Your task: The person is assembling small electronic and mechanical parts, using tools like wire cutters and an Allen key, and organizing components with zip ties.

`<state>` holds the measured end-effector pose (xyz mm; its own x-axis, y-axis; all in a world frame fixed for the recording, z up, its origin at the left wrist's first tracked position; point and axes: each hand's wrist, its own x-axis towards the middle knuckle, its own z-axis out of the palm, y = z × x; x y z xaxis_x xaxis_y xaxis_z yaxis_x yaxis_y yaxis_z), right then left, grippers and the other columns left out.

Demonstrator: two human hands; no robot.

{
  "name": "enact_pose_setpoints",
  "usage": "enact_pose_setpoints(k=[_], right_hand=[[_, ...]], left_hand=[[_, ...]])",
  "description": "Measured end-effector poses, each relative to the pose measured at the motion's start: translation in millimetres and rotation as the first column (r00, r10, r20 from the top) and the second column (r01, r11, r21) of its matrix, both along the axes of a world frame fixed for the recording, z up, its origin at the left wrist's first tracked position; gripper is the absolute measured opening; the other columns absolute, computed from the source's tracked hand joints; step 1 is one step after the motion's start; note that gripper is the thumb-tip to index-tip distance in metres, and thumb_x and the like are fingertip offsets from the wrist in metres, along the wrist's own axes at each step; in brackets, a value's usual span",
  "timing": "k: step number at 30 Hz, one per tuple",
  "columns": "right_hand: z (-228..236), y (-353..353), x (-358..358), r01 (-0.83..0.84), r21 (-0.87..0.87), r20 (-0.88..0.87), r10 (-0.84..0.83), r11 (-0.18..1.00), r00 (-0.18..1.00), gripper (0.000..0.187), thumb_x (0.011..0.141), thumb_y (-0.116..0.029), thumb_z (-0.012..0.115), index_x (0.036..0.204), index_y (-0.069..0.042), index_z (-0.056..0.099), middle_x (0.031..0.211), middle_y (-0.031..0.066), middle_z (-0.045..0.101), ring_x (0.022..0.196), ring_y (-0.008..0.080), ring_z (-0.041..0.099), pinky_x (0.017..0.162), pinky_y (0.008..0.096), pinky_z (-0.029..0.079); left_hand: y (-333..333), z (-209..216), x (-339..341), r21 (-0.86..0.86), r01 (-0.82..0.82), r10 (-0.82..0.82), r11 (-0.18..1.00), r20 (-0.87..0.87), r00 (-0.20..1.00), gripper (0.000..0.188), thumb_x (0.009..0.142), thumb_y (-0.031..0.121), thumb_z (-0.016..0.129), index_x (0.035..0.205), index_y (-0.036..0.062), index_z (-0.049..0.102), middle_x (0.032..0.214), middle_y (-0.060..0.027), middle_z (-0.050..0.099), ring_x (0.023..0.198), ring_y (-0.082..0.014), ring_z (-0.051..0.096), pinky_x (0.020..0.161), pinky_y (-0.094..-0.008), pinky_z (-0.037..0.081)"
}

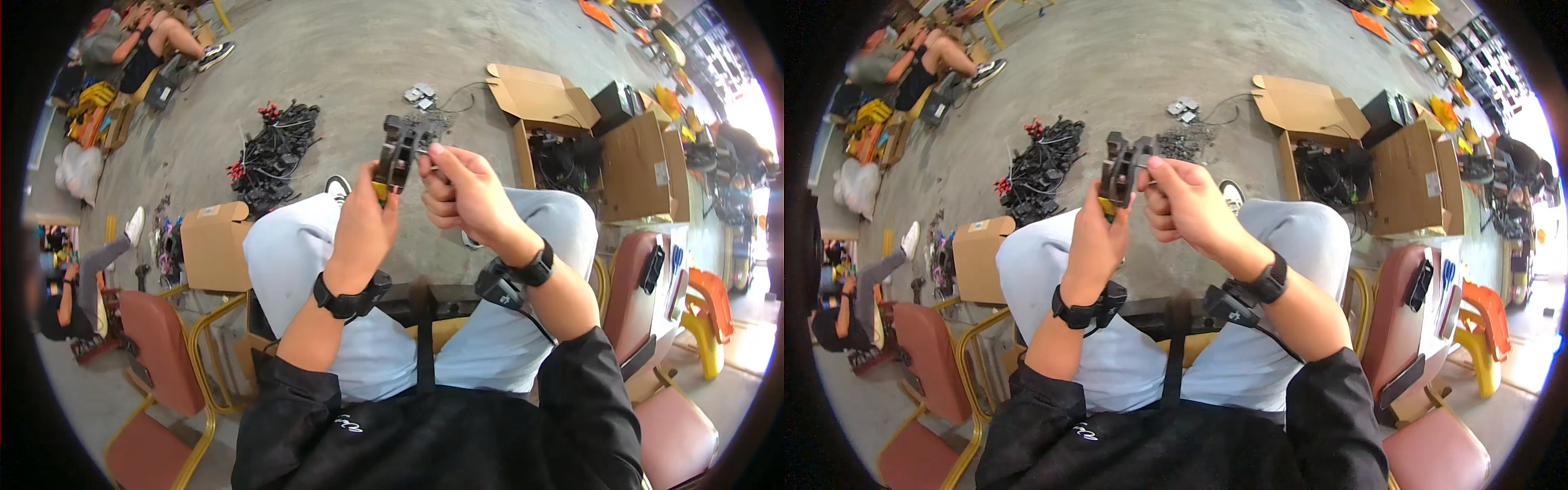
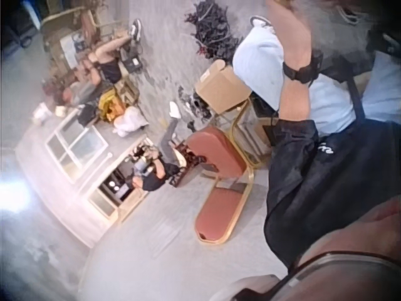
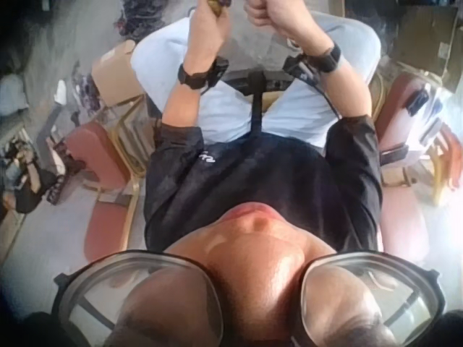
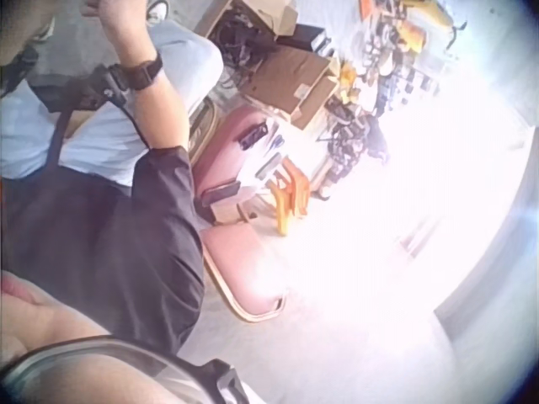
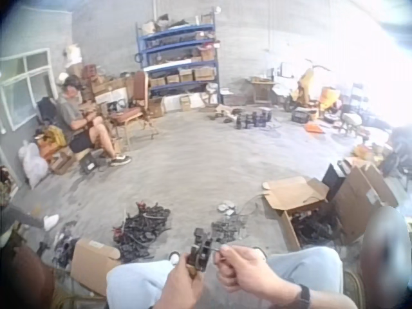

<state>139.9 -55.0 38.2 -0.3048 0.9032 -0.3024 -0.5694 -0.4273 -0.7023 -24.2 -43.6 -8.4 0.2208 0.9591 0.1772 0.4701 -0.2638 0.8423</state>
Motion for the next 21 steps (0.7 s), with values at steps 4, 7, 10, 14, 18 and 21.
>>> enact_pose_setpoints(k=[4,7,10,14,18,21], right_hand=[[-14,-1,-6,0.02,0.438,0.567,-0.293,0.899,0.77,0.022,0.096,-0.02,0.047,0.084,-0.002,0.048,0.052,0.0002,0.033,0.039,0.0164,0.033,0.04,0.0322,0.033],[-15,6,2,-0.32,0.766,0.637,-0.725,0.558,0.262,0.016,0.092,-0.014,0.052,0.083,-0.001,0.049,0.056,0.0063,0.044,0.045,0.0257,0.045,0.048,0.0374,0.041],[-2,3,5,-0.508,0.732,0.572,-0.814,0.453,0.098,0.016,0.089,-0.014,0.055,0.084,0.0,0.051,0.071,0.0121,0.058,0.066,0.0316,0.056,0.059,0.0375,0.045],[12,-8,1,-0.173,0.532,0.758,-0.374,0.829,0.535,0.021,0.093,-0.019,0.049,0.085,0.0,0.053,0.072,0.0111,0.057,0.064,0.025,0.054,0.061,0.0325,0.044],[-1,-4,2,-0.063,0.451,0.541,-0.217,0.89,0.812,0.03,0.098,-0.023,0.039,0.084,-0.001,0.054,0.062,0.0013,0.047,0.057,0.0125,0.042,0.056,0.0272,0.039],[-1,-1,2,-0.022,0.357,0.384,-0.125,0.934,0.915,0.033,0.101,-0.028,0.039,0.085,-0.001,0.052,0.061,-0.0048,0.031,0.055,0.0058,0.024,0.052,0.022,0.027]], left_hand=[[0,6,4,-0.243,0.087,-0.048,0.966,0.161,0.986,0.02,0.088,0.004,0.055,0.106,0.001,0.047,0.083,-0.0117,0.064,0.073,-0.0217,0.063,0.064,-0.0341,0.049],[-1,9,6,-0.407,0.162,-0.028,0.899,0.317,0.948,0.017,0.089,0.005,0.057,0.102,0.0007,0.048,0.08,-0.0061,0.062,0.069,-0.0113,0.059,0.062,-0.0275,0.048],[0,10,6,-0.424,0.208,-0.022,0.882,0.402,0.915,0.017,0.089,0.006,0.059,0.102,0.0004,0.049,0.08,-0.0048,0.061,0.067,-0.0112,0.058,0.062,-0.0257,0.048],[1,7,5,-0.416,0.222,0.002,0.882,0.474,0.88,0.016,0.089,0.005,0.059,0.101,0.0002,0.05,0.081,-0.0042,0.061,0.066,-0.0109,0.058,0.062,-0.0249,0.047],[2,6,6,-0.37,0.179,-0.008,0.912,0.419,0.908,0.015,0.089,0.005,0.059,0.101,-0.0005,0.051,0.082,-0.0046,0.062,0.067,-0.011,0.058,0.062,-0.0252,0.047],[1,7,5,-0.355,0.158,-0.004,0.921,0.398,0.917,0.015,0.089,0.005,0.059,0.101,-0.0006,0.051,0.082,-0.0049,0.062,0.067,-0.0113,0.058,0.062,-0.0252,0.047]])
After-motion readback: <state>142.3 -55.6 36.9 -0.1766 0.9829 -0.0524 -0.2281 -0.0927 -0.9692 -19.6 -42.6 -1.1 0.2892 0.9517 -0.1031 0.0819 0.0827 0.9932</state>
